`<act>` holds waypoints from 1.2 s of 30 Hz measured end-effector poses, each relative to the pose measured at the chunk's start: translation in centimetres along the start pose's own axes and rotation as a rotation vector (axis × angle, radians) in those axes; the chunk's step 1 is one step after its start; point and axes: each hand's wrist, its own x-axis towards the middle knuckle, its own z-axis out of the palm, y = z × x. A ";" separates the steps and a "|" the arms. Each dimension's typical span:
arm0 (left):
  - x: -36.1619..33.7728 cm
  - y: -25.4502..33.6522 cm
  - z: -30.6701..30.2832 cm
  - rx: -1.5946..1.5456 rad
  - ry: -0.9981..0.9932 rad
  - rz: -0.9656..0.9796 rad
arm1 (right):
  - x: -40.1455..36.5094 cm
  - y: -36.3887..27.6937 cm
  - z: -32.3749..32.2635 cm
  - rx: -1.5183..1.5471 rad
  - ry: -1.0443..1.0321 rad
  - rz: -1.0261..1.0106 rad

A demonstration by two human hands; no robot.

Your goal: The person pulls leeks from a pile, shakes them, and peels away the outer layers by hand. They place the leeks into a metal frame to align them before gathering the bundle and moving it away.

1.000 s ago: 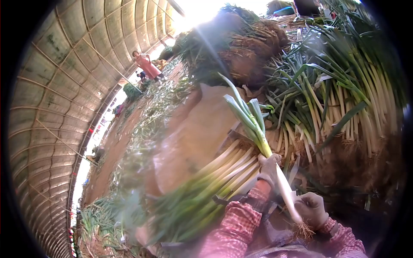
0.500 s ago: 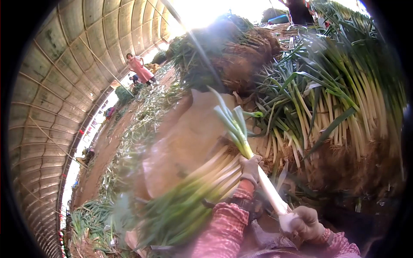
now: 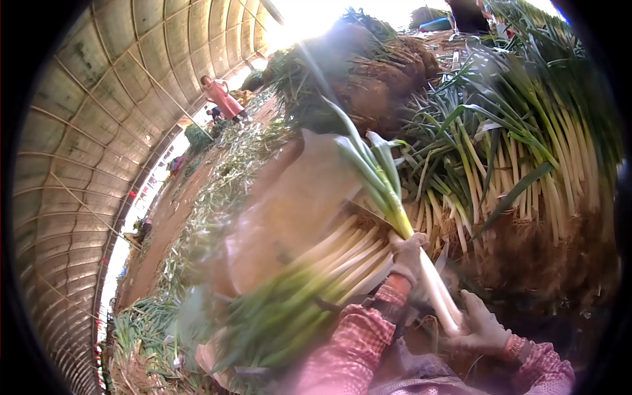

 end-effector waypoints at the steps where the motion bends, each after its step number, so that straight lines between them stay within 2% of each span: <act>1: -1.5 1.6 0.9 0.084 0.017 0.013 | 0.4 0.1 1.0 0.000 0.001 0.028; 2: -1.3 1.3 1.1 0.046 0.010 -0.015 | 0.5 0.6 2.1 0.003 0.045 0.005; 5: -1.3 0.9 1.6 0.005 -0.011 -0.098 | 0.1 -2.1 2.5 0.333 -0.030 0.114; 6: -1.6 1.0 1.9 -0.036 -0.032 -0.117 | -0.1 -2.4 2.6 0.308 0.006 0.097; 9: -2.3 1.9 2.0 -0.004 -0.098 -0.135 | -0.4 -2.1 3.7 0.551 0.090 0.094; 12: -1.6 0.9 2.1 -0.065 -0.104 -0.103 | -0.4 -2.0 3.4 0.504 0.106 0.118; 14: -2.6 2.4 2.3 -0.076 -0.044 -0.101 | 0.0 -1.6 4.0 0.578 0.145 0.116; 15: -2.2 2.2 2.2 -0.072 -0.016 -0.074 | 0.1 -2.4 3.6 0.526 0.179 0.133; 17: -2.2 3.7 1.8 0.074 -0.008 -0.156 | 0.3 -0.8 3.8 0.517 0.246 0.127; 19: -1.7 3.0 1.7 -0.030 0.064 -0.091 | 0.4 -1.1 3.4 0.487 0.322 0.135; 20: -0.5 2.3 1.5 -0.067 0.111 -0.127 | 0.6 -1.4 3.1 0.472 0.364 0.134; 21: 0.1 1.8 1.0 -0.140 0.107 -0.063 | 0.7 -1.9 3.0 0.454 0.383 0.126; 23: -0.2 2.8 0.3 -0.105 0.071 -0.170 | 0.6 -2.3 2.2 0.419 0.419 0.129; 24: 0.0 2.2 0.4 -0.137 0.084 -0.116 | 0.7 -1.7 2.4 0.420 0.452 0.118; 28: 0.1 1.9 0.5 -0.204 0.036 -0.011 | 0.8 -1.6 1.7 0.317 0.454 0.139; 29: 0.0 1.7 0.8 -0.228 0.100 -0.024 | 0.7 -1.9 1.5 0.265 0.459 0.124; 31: -0.2 1.9 0.2 -0.344 -0.003 -0.157 | 0.5 -2.6 1.2 0.289 0.407 0.175; 33: 0.3 1.6 -0.1 -0.286 -0.054 -0.172 | 0.4 -3.1 0.8 0.106 0.423 0.159; 34: 0.3 1.4 0.1 -0.198 0.037 -0.110 | 0.4 -3.2 0.8 0.061 0.426 0.149; 36: 0.8 0.6 0.0 -0.176 0.068 -0.048 | 0.5 -2.8 1.2 -0.026 0.460 0.083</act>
